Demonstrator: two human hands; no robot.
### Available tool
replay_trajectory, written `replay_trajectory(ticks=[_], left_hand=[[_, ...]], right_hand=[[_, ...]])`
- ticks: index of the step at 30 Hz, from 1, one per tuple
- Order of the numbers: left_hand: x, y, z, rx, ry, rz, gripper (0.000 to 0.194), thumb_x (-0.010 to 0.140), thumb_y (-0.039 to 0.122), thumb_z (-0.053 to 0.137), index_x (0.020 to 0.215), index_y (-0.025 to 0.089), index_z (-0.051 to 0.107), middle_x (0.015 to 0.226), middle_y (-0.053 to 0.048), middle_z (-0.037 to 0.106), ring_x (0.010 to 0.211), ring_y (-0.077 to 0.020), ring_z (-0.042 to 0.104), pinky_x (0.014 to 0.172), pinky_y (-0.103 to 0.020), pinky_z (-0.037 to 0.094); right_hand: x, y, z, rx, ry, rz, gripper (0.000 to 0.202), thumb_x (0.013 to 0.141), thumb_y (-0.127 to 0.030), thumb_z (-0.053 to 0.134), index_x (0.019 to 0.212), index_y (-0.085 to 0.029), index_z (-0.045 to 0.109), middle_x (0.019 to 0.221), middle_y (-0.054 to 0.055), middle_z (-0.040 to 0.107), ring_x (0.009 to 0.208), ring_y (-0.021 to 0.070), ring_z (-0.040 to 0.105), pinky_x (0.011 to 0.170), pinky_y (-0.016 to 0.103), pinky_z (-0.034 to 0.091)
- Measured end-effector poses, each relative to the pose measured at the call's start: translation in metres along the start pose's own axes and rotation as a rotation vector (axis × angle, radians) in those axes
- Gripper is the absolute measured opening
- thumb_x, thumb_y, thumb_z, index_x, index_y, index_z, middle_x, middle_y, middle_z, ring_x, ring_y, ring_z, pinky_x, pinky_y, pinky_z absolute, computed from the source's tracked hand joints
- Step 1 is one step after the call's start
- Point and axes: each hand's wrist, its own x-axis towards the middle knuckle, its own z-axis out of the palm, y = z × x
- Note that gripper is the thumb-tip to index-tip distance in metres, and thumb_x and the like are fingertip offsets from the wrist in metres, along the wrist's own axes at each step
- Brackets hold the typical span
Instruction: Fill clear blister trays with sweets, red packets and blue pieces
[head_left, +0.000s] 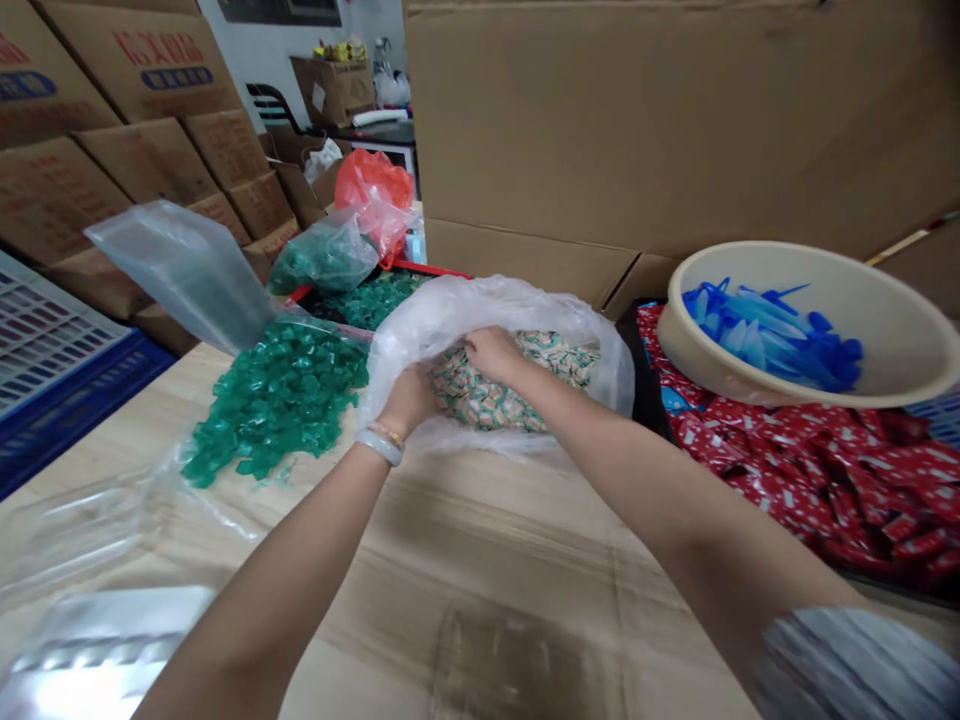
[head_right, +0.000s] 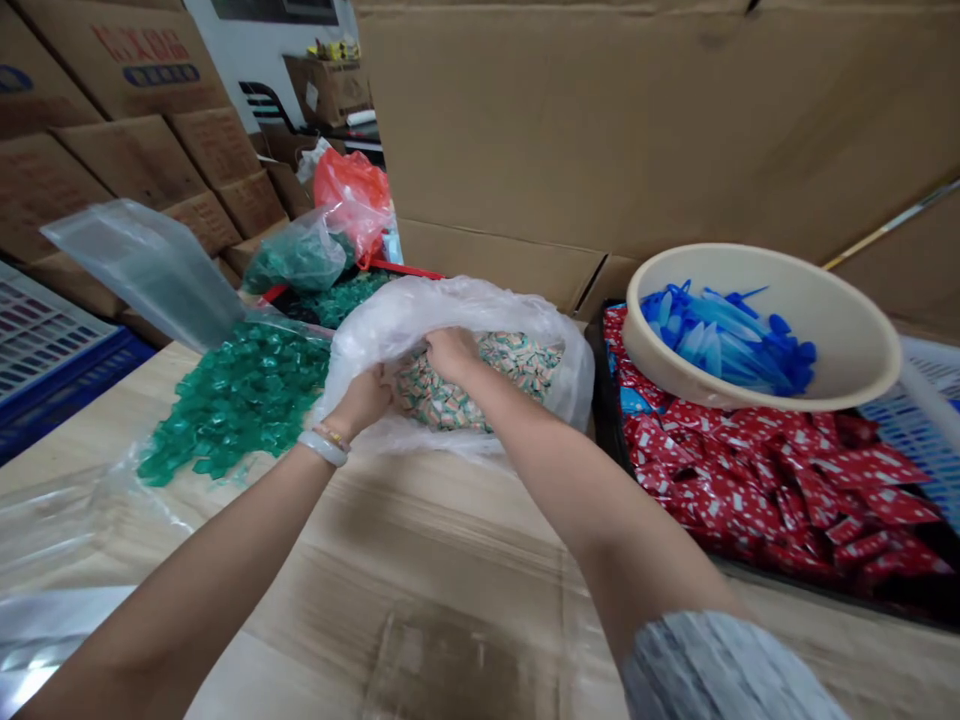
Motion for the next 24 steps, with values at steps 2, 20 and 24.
replay_trajectory(ticks=[2,20,24], left_hand=[[-0.001,-0.001,0.003,-0.013,0.039,-0.035,0.033,0.075,0.007,0.041,0.101,0.008,0.061,0.095,-0.013,0.066,0.091,-0.0214,0.060,0.079,-0.028,0.046],[0.010,-0.010,0.010,0.016,-0.082,-0.009,0.027,0.074,0.010,0.044,0.085,0.006,0.068,0.087,-0.017,0.067,0.084,-0.0222,0.061,0.077,-0.031,0.045],[0.022,-0.007,0.015,-0.035,-0.090,-0.038,0.026,0.076,0.011,0.044,0.083,0.004,0.068,0.087,-0.021,0.065,0.091,-0.0275,0.060,0.079,-0.037,0.045]], right_hand=[[-0.009,-0.005,0.004,-0.011,0.018,-0.017,0.028,0.081,-0.019,0.041,0.095,-0.013,0.065,0.095,0.009,0.065,0.091,0.0180,0.055,0.084,0.027,0.036],[-0.029,-0.034,0.034,-0.119,-0.082,-0.048,0.028,0.080,-0.019,0.042,0.092,-0.016,0.068,0.095,0.011,0.062,0.097,0.0208,0.048,0.082,0.029,0.034],[-0.019,-0.037,0.035,-0.147,-0.141,0.020,0.029,0.077,-0.016,0.043,0.090,-0.012,0.068,0.094,0.014,0.064,0.092,0.0219,0.053,0.076,0.029,0.037]])
